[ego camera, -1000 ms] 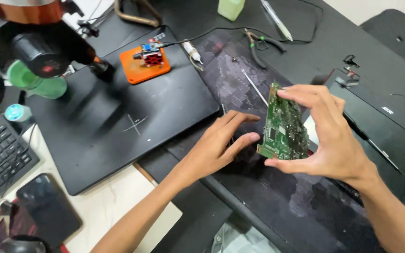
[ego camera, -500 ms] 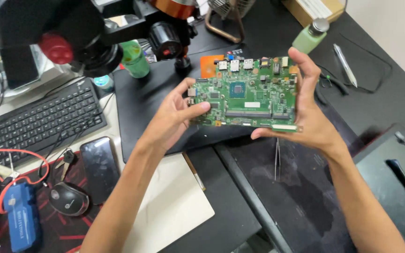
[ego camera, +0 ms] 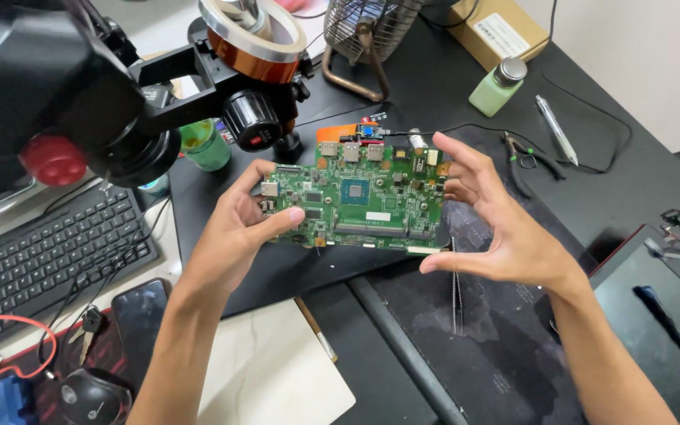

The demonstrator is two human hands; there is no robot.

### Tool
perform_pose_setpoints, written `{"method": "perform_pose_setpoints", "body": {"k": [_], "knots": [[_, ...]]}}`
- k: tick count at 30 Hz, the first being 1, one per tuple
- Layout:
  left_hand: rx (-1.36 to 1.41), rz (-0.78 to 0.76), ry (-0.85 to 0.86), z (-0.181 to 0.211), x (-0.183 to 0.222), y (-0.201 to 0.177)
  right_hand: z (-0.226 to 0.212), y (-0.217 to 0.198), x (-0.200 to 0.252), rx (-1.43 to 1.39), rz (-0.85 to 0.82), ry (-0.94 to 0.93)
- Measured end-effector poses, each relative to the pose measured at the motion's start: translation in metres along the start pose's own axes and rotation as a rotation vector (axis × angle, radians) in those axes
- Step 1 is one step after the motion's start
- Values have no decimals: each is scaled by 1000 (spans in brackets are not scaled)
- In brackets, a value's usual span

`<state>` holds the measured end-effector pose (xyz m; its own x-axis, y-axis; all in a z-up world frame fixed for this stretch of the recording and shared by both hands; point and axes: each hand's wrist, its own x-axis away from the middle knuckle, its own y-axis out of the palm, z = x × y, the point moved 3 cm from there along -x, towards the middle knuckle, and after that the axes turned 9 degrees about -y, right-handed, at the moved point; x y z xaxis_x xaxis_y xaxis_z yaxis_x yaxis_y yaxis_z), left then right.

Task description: The recorder is repairing a laptop by removing the motherboard, cleaning it, and then using a heat gun and tweezers to solder or remove a component.

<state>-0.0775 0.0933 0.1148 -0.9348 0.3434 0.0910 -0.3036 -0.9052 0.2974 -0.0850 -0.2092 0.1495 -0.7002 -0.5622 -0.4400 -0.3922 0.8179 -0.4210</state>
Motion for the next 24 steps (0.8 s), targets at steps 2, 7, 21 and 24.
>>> {"method": "perform_pose_setpoints", "body": {"k": [2, 7, 21, 24], "knots": [[4, 23, -36, -2, -1, -4, 0, 1, 0, 23, -54, -4], [-20, 62, -85, -3, -4, -7, 0, 7, -9, 166, -74, -28], [-746, 233, -268, -31, -16, -43, 66, 40, -9, 620, -168, 37], [-908, 307, -276, -28, -13, -44, 73, 46, -8, 648, -196, 10]]}}
